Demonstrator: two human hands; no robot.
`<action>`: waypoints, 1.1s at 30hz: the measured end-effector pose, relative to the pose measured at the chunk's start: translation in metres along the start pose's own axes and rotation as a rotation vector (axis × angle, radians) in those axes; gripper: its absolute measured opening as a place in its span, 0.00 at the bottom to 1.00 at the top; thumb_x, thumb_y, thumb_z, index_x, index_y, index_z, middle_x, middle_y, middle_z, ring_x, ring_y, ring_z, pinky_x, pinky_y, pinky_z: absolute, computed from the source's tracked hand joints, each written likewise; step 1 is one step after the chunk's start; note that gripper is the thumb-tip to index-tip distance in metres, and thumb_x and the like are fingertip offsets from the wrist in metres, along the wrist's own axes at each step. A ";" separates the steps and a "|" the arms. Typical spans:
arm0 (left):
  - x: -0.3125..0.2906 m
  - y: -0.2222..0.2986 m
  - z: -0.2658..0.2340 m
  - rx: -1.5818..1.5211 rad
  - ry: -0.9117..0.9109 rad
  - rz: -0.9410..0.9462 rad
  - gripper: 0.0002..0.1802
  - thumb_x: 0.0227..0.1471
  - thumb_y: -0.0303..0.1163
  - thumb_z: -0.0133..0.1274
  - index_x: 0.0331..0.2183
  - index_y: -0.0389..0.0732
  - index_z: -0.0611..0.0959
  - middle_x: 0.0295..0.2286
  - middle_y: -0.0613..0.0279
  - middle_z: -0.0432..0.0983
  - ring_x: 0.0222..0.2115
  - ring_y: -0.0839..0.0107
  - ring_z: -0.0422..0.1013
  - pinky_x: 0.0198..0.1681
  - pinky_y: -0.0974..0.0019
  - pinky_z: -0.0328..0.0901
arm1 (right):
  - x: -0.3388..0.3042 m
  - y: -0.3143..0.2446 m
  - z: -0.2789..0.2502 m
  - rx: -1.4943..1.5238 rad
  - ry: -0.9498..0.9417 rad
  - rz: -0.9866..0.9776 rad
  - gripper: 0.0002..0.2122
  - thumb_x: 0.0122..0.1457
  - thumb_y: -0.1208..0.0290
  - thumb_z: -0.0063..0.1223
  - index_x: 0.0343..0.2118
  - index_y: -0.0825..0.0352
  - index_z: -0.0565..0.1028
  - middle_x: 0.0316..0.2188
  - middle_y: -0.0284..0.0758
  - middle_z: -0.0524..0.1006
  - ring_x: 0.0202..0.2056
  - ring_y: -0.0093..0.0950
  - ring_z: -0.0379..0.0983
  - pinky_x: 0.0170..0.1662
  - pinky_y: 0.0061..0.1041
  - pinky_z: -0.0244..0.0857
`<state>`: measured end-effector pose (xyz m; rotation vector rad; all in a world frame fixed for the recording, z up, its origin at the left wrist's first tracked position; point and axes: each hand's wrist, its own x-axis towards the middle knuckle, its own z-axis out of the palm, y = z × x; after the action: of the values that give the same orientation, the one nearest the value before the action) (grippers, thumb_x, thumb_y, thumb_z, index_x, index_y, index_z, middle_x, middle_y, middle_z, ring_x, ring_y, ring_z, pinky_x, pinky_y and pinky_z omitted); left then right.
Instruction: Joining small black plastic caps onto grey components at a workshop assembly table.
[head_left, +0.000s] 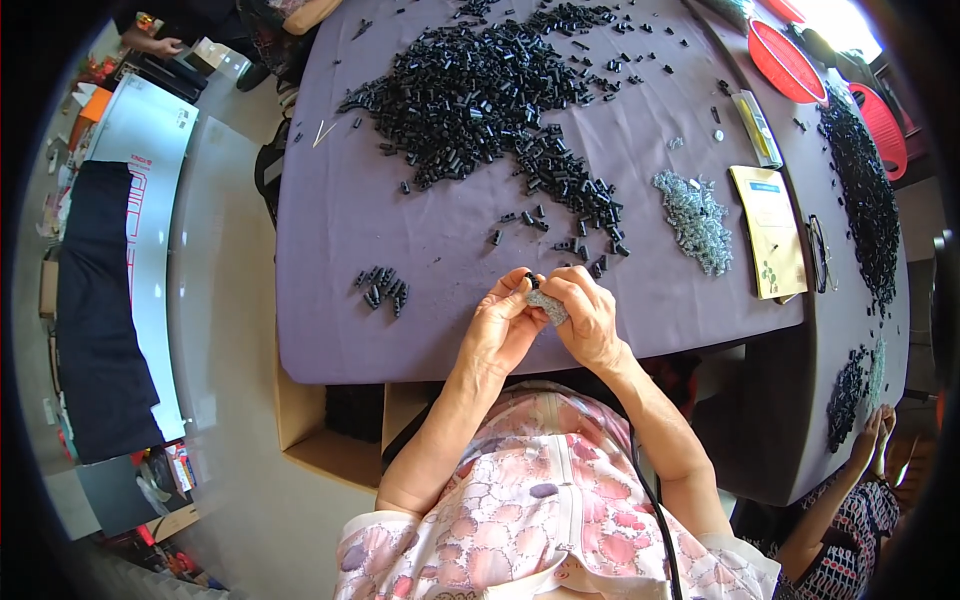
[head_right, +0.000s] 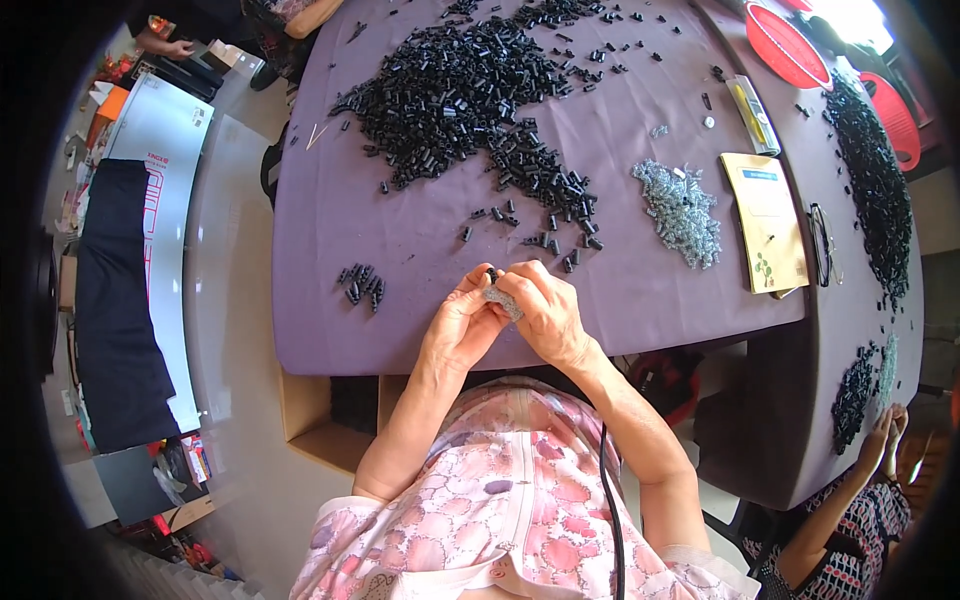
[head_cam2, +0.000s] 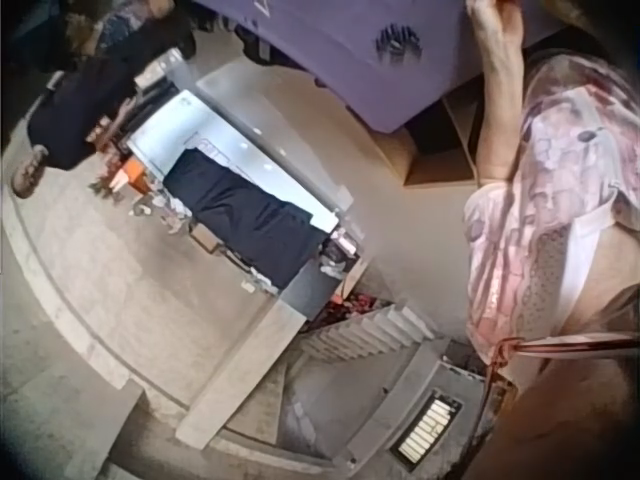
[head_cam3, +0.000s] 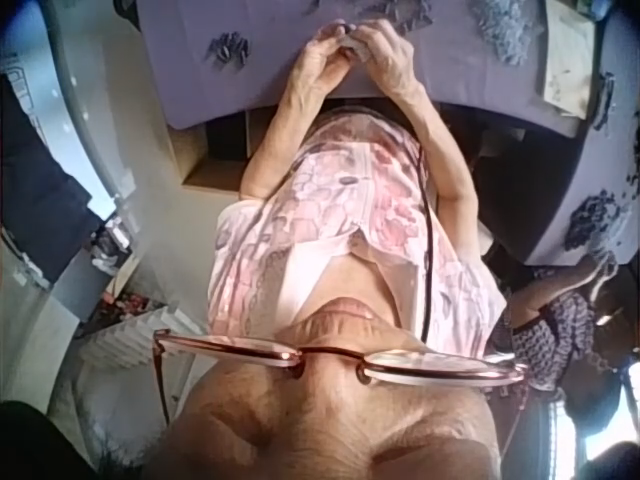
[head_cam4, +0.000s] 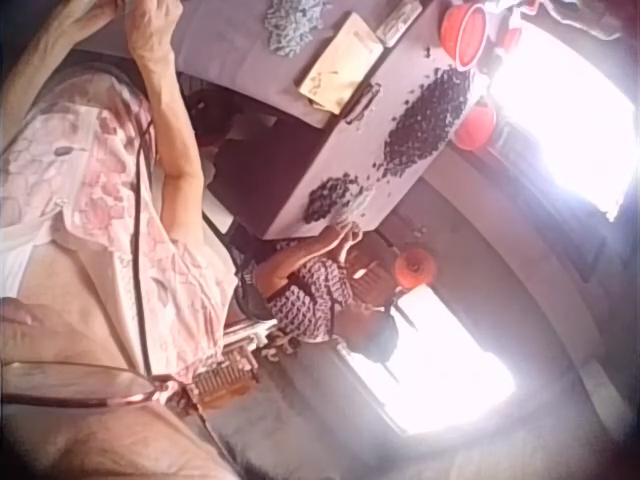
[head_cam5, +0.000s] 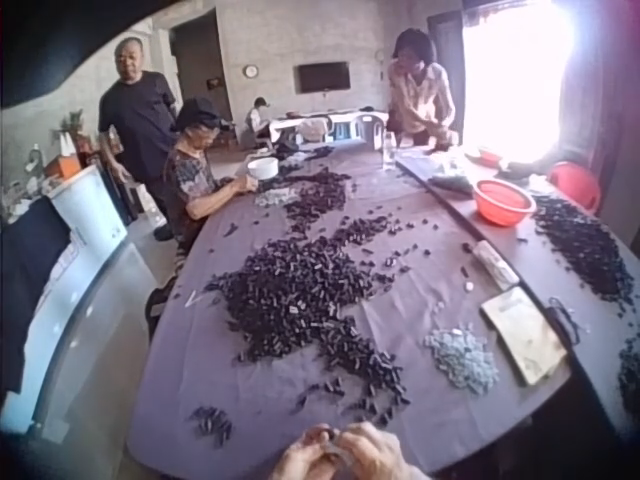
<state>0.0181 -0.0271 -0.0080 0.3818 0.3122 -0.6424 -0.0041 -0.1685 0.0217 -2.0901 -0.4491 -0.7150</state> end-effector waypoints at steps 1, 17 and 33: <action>0.000 0.000 0.001 0.000 0.000 0.000 0.07 0.54 0.23 0.49 0.37 0.42 0.77 0.33 0.59 0.75 0.32 0.72 0.70 0.34 0.71 0.65 | -0.001 0.000 0.000 0.000 0.000 0.000 0.12 0.42 0.83 0.56 0.32 0.67 0.71 0.28 0.37 0.72 0.26 0.36 0.71 0.27 0.28 0.67; -0.010 0.004 0.018 0.255 -0.051 0.147 0.21 0.49 0.19 0.54 0.45 0.39 0.67 0.31 0.56 0.76 0.34 0.70 0.73 0.40 0.69 0.68 | 0.008 0.007 -0.011 0.465 -0.247 0.337 0.22 0.41 0.67 0.67 0.40 0.66 0.74 0.33 0.32 0.69 0.29 0.23 0.67 0.32 0.22 0.65; -0.018 0.004 0.036 0.237 -0.180 0.115 0.20 0.48 0.20 0.55 0.44 0.39 0.70 0.32 0.57 0.76 0.34 0.68 0.72 0.38 0.68 0.68 | 0.013 -0.001 -0.019 0.469 -0.129 0.240 0.19 0.40 0.62 0.68 0.34 0.64 0.74 0.32 0.33 0.76 0.31 0.27 0.70 0.37 0.25 0.65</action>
<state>0.0129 -0.0307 0.0317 0.5606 0.0415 -0.5971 -0.0010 -0.1823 0.0394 -1.7108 -0.3844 -0.2984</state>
